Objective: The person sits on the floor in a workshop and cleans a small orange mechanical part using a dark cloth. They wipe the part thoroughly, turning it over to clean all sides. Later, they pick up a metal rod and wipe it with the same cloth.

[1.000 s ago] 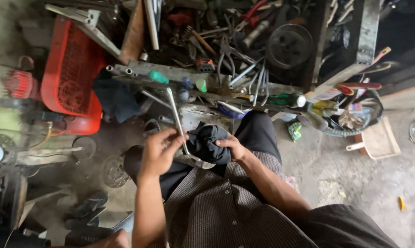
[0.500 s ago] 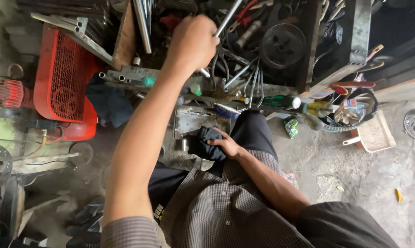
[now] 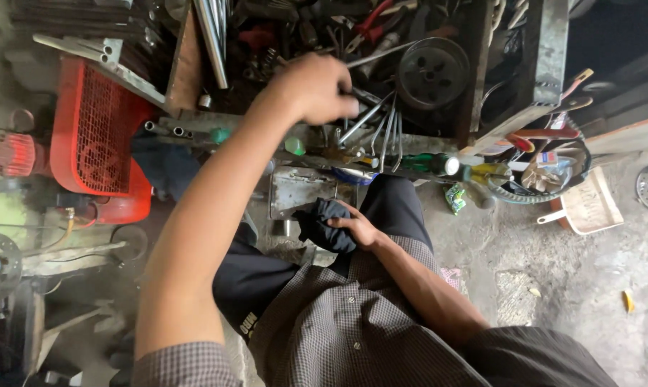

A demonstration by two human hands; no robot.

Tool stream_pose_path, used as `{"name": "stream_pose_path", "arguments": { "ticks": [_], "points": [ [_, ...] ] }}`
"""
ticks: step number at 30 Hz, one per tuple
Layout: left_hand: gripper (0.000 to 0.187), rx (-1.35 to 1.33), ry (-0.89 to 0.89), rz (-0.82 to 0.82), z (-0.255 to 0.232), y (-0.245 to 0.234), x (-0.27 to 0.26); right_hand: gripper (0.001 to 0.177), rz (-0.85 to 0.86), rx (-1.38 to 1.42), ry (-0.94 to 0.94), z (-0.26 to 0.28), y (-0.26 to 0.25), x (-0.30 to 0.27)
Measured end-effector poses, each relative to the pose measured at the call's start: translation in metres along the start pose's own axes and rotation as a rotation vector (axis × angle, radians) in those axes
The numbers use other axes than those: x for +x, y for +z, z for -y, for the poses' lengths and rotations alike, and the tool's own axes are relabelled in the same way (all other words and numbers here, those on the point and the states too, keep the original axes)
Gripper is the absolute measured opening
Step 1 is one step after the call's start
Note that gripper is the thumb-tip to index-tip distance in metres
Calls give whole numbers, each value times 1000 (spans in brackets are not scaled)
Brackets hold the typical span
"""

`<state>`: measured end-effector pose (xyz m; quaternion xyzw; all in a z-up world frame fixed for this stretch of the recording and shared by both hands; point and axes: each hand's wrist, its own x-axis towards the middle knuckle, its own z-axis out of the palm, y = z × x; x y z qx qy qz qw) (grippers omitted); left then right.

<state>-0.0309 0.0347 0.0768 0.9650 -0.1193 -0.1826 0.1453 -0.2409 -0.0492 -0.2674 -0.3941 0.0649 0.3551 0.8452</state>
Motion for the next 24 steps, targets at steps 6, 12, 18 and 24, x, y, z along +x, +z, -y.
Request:
{"name": "stream_pose_path", "arguments": {
  "ticks": [6,12,18,24],
  "points": [
    [29,353,156,211,-6,31,-27,66,25,-9,19,-5,10,9],
    [13,503,284,93,18,49,-6,69,24,-22,38,-6,8,3],
    [15,101,489,102,11,-53,-29,75,-26,15,45,-6,8,0],
    [19,-483,638,-72,41,-103,-100,73,-44,-2,52,16,31,-25]
  ]
}}
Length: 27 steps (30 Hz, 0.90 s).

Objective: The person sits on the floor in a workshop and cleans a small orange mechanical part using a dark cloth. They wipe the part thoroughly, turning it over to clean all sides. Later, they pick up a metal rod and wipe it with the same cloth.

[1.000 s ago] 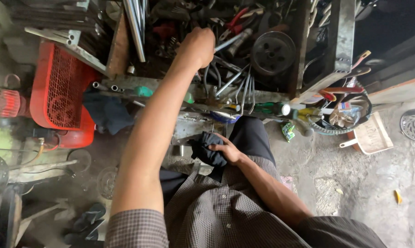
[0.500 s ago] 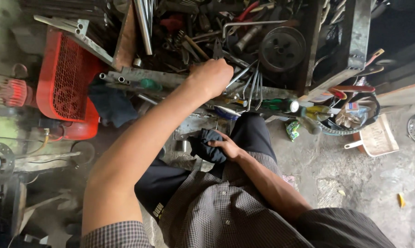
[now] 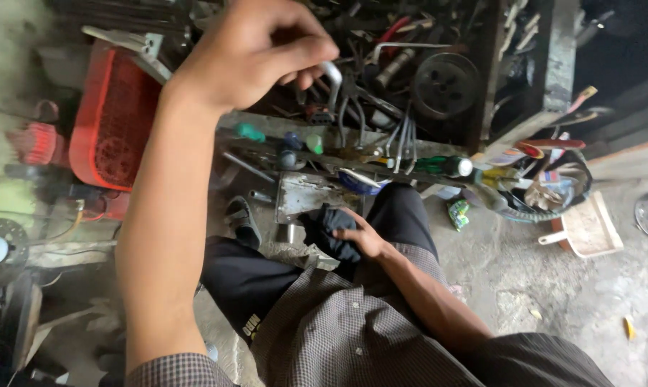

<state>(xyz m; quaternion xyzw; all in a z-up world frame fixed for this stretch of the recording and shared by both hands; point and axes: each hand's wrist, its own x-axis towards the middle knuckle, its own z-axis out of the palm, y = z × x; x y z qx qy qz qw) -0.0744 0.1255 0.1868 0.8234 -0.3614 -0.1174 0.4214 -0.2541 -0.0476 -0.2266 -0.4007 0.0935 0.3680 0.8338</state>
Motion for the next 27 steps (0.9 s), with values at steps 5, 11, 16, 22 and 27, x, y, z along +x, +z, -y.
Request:
{"name": "stream_pose_path", "arguments": {
  "ticks": [5,11,16,22,27],
  "points": [
    [18,-312,-96,-388,-34,4,-106,71,271,-600,-547,55,53,-75],
    [12,-499,-209,-734,-28,47,-197,92,263,-394,-700,53,39,-125],
    [14,-458,-334,-793,-8,86,-218,109,205,-289,-779,101,165,-79],
    [12,-64,-425,-845,65,115,-246,101,373,-311,-655,61,220,-5],
    [21,-81,-340,-703,107,115,-290,37,249,-301,-470,28,201,34]
  ]
}}
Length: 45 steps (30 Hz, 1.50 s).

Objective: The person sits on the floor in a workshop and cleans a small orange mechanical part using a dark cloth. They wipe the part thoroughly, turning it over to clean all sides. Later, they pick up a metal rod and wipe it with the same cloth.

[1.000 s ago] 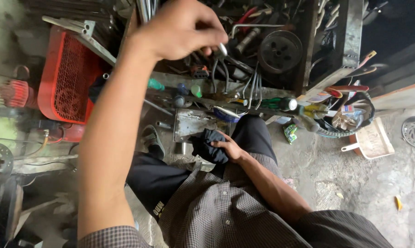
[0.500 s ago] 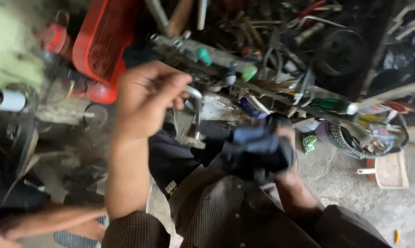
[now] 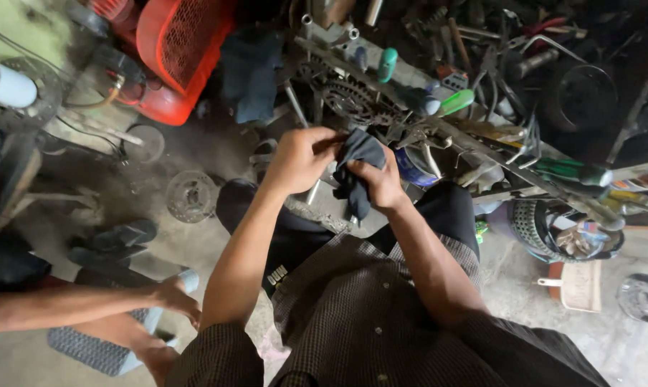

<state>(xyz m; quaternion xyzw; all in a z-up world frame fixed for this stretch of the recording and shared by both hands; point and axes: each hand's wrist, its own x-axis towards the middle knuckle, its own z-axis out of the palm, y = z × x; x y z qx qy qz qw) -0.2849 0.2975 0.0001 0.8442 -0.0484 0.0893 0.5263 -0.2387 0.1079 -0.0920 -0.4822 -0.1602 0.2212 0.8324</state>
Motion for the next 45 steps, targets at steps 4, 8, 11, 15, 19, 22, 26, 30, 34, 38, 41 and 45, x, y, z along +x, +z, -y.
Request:
{"name": "stream_pose_path", "arguments": {
  "ticks": [4,8,11,15,19,22,26,30,34,38,41,45],
  "points": [
    [17,316,45,18,23,4,-23,21,-21,-218,103,-3,4,-4],
    [35,259,-223,178,59,12,-27,18,-13,-354,96,-32,-12,-5],
    [43,-14,-221,54,105,25,-28,20,19,-478,57,-53,-14,3],
    [60,-134,-442,-81,157,14,-22,23,8,-594,91,-76,-2,-6],
    [37,-434,-378,-496,189,-15,-19,22,-45,-889,368,-92,0,-34],
    [35,-543,-321,-527,202,-29,-12,26,-55,-916,360,-105,-13,-33],
    [46,-628,-303,-274,207,-13,-39,32,-111,-535,179,-135,-51,-53],
    [41,-343,-257,-306,190,-6,-60,38,-229,-351,157,-122,-33,-45],
    [43,-429,-197,-147,189,27,-72,66,-201,-682,21,-141,-32,-40],
    [39,-1040,-373,139,185,56,-89,64,-97,-656,-60,-141,6,-48],
    [41,-998,-450,116,172,58,-88,71,-289,-391,121,-162,-10,-54],
    [55,-1389,-637,-5,173,81,-103,54,-402,-414,153,-136,-17,-60]
  ]
}}
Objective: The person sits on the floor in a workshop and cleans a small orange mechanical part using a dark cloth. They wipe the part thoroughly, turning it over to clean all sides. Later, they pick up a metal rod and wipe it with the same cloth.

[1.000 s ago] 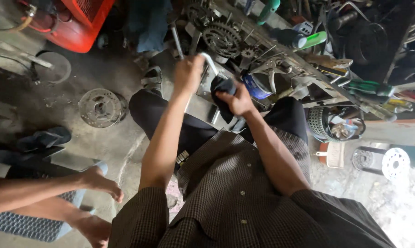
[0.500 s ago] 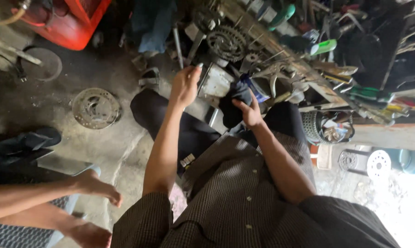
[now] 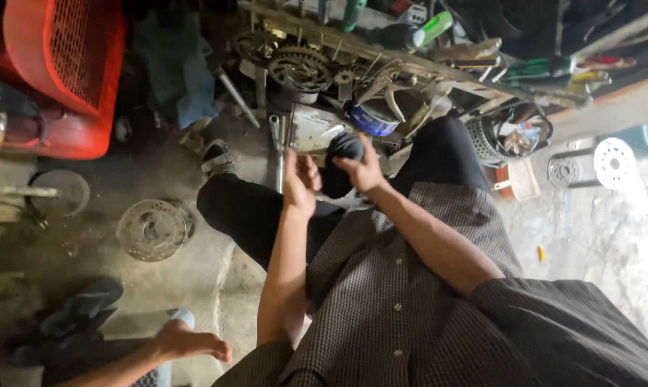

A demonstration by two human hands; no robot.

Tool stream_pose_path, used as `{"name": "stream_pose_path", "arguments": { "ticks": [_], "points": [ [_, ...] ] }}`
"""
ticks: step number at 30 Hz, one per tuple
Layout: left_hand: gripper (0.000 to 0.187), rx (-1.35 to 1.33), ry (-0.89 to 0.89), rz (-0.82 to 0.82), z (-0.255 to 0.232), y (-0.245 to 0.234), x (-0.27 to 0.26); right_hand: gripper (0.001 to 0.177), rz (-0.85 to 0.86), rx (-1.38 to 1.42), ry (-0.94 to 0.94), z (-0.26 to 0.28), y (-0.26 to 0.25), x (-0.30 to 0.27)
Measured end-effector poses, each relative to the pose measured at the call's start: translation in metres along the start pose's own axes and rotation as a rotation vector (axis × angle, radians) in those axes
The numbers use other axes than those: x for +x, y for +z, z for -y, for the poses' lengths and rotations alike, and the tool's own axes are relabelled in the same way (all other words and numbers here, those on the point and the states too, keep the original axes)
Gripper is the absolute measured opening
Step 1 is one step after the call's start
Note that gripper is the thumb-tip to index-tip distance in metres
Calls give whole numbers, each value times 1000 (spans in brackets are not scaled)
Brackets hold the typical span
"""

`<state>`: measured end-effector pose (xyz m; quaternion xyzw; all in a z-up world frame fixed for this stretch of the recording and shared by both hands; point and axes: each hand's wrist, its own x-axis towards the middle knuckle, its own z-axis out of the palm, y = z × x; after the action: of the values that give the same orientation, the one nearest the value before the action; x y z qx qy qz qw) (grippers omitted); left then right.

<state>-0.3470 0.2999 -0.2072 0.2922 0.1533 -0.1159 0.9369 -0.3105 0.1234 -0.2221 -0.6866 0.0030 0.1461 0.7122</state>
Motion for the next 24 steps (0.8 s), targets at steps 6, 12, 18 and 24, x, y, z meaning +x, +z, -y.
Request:
{"name": "stream_pose_path", "arguments": {
  "ticks": [6,12,18,24],
  "points": [
    [44,1032,-135,281,118,-37,14,59,-175,-30,-282,65,-32,7],
    [41,1718,38,773,215,-12,32,44,4,7,-329,80,-56,16],
    [57,1980,-425,960,265,-28,47,59,125,347,-210,97,-60,13],
    [57,1717,-391,820,197,18,13,55,396,722,-135,95,-78,13]
  ]
}}
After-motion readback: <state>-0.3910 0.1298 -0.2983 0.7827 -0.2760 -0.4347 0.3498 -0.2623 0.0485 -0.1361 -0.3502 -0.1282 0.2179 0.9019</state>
